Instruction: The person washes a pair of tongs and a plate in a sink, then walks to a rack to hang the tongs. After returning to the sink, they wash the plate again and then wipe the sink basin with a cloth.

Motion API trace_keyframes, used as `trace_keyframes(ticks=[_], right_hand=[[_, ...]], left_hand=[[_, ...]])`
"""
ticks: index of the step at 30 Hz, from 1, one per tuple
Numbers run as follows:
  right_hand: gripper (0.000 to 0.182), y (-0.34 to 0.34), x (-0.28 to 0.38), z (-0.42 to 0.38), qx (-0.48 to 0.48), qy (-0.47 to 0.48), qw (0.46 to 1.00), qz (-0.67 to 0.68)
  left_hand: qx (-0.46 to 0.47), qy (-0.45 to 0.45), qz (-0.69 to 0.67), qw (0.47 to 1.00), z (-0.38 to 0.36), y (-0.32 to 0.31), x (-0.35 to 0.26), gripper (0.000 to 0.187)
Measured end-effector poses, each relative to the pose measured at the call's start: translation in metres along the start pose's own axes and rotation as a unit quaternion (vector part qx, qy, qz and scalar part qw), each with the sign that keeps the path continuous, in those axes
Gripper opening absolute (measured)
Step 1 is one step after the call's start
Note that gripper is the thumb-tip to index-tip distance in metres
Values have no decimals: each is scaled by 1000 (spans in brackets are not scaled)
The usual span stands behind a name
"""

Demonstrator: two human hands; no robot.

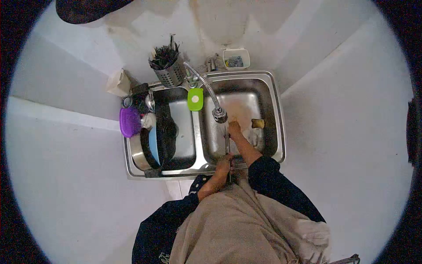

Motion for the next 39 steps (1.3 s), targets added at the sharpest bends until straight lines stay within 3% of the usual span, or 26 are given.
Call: trace_keyframes(ticks=[2, 4, 6, 7, 9, 10, 12, 13, 15, 16, 17, 19, 21, 23, 26, 30, 31, 32, 35, 39], right_hand=[[21, 9, 12, -13, 3, -124, 960, 249], [22, 25, 30, -31, 1, -240, 848, 473], [23, 32, 36, -32, 75, -206, 925, 309], [24, 35, 45, -29, 145, -100, 984, 13], [25, 37, 44, -26, 159, -32, 983, -83], [26, 43, 37, -26, 109, -80, 983, 125], [26, 62, 43, -26, 58, 1, 985, 163], [26, 70, 55, -28, 62, 124, 990, -10], [26, 98, 72, -36, 75, 83, 991, 75], [26, 110, 84, -47, 78, -83, 937, 330], [25, 105, 91, -63, 75, -239, 794, 554], [27, 66, 85, -68, 139, -100, 878, 446], [29, 66, 97, -73, 168, -103, 898, 394], [32, 108, 143, -95, 167, -254, 860, 410], [26, 73, 112, -66, 159, -217, 900, 343], [24, 63, 68, -15, 38, -142, 967, 207], [24, 63, 60, -7, 36, -154, 961, 225], [23, 65, 56, -3, 35, -170, 953, 250], [22, 59, 67, -11, 62, -216, 899, 376], [21, 41, 100, -51, 90, -264, 809, 518]], left_hand=[[1, -6, 12, 1000, -1, 1, -3, 26], [26, -7, 8, 1000, 18, -3, 8, 25], [11, 20, 0, 1000, 14, -8, -9, 25], [4, 33, -4, 999, 13, -10, -16, 25], [37, -4, -49, 998, 26, -22, -10, 25], [53, -21, -68, 996, 32, -25, -4, 25], [35, -10, -45, 998, 17, -27, -26, 24], [27, -5, -34, 999, 12, -28, -34, 24], [30, 9, -26, 999, 29, -31, -26, 25], [29, 16, -22, 999, 40, -31, -19, 25], [16, -36, -43, 998, 49, -27, -23, 26], [-7, -93, -61, 994, 66, -15, -24, 28], [-27, -57, -29, 998, 89, 5, -9, 34], [-37, -14, -26, 999, 85, 15, -3, 35], [-13, -4, -72, 997, 44, 1, -20, 30], [31, 35, -90, 995, 34, -19, 19, 30], [33, 45, -99, 994, 34, -23, 29, 30], [8, -7, -104, 995, 21, -22, 19, 30], [72, 15, -170, 983, -7, -23, -10, 31], [25, 12, -133, 991, 13, -4, -17, 28]])
Point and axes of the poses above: each hand's wrist, its own z-axis towards the middle knuckle, its own y-axis out of the back of the hand, x = y × z, the point moved 7 cm from there along z, towards the middle knuckle, and after that the axes turned 13 degrees about z, right-handed, at the moved point
